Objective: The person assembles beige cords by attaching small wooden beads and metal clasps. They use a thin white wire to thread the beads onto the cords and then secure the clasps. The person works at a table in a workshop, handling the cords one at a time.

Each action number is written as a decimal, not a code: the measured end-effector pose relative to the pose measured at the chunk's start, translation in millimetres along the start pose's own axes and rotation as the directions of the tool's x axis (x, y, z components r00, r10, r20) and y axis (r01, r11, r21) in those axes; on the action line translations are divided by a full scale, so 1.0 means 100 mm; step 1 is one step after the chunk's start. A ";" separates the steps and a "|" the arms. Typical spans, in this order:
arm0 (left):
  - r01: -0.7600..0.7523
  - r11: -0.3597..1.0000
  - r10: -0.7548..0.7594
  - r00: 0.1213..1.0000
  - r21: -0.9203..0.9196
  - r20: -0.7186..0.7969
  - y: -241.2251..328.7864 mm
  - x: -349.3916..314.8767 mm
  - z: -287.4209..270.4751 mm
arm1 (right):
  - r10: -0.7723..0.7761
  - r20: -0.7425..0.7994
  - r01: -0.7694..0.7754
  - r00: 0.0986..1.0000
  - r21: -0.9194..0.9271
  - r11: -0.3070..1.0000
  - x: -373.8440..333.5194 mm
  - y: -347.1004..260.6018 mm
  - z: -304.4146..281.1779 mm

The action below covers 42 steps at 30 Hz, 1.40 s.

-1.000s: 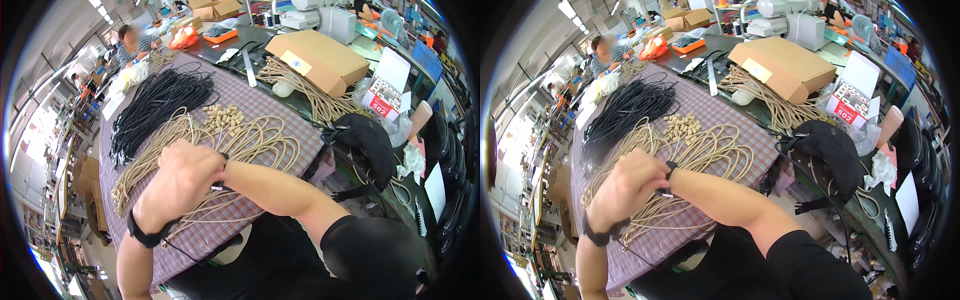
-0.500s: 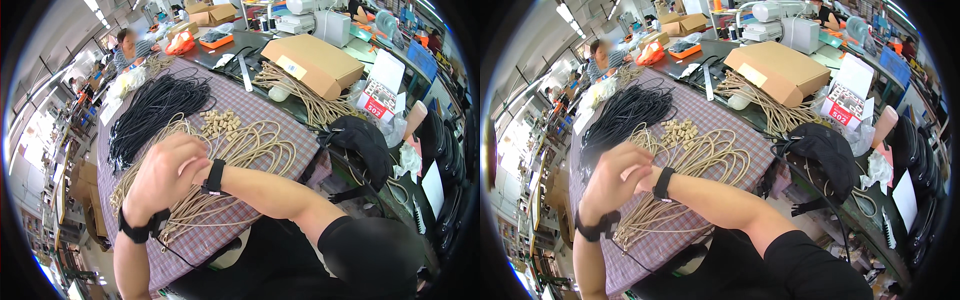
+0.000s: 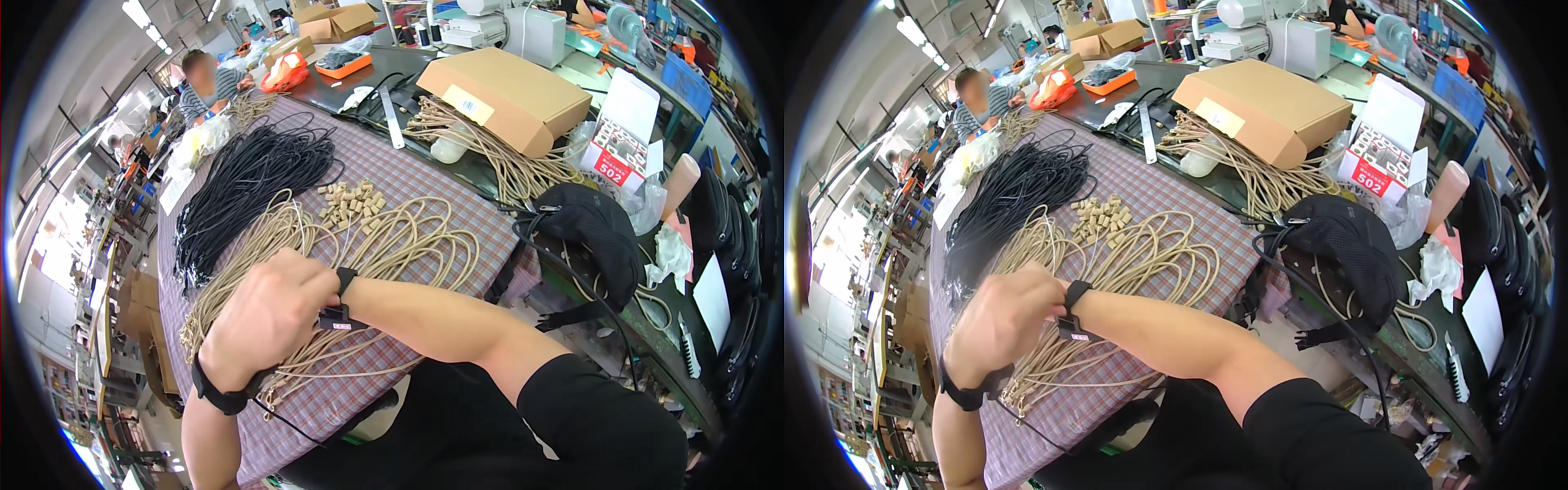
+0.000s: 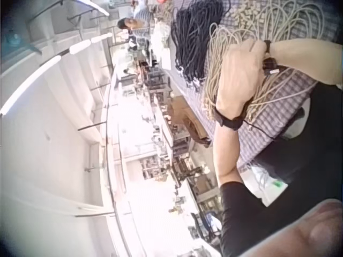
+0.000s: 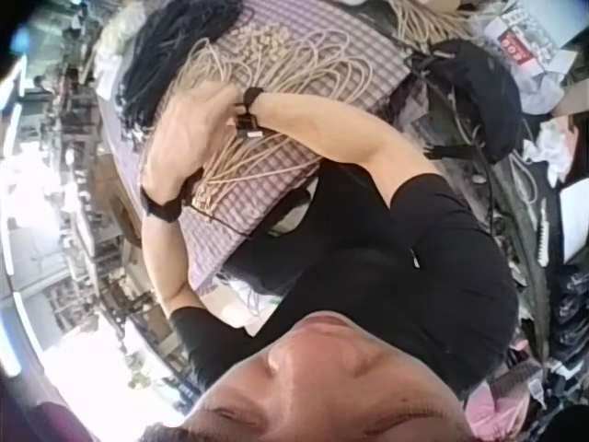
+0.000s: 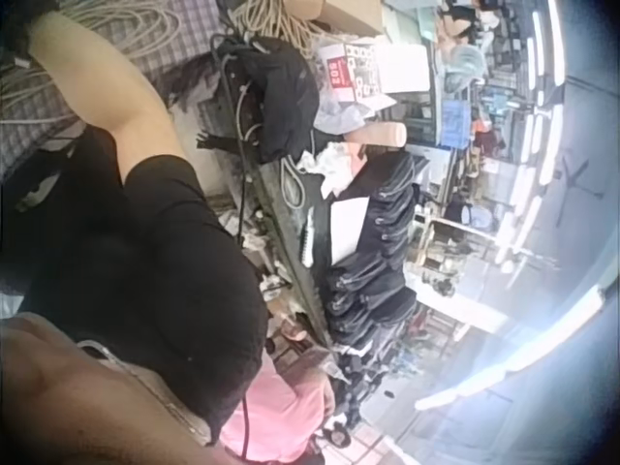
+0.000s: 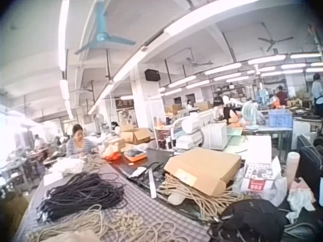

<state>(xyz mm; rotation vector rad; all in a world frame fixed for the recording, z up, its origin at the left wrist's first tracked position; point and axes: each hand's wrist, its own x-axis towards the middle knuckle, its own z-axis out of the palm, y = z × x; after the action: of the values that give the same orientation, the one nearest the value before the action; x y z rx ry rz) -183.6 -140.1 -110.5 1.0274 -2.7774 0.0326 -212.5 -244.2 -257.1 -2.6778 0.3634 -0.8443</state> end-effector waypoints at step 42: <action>-0.064 0.987 0.095 0.973 0.148 -0.210 0.18 -0.23 0.44 | -0.039 -0.045 0.024 0.998 -0.286 0.958 0.03 0.19 0.25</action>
<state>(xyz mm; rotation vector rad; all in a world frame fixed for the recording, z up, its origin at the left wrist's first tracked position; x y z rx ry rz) -184.9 -115.7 -156.6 0.8829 -2.6447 0.3357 -198.6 -257.5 -281.8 -2.9379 0.4895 -0.9338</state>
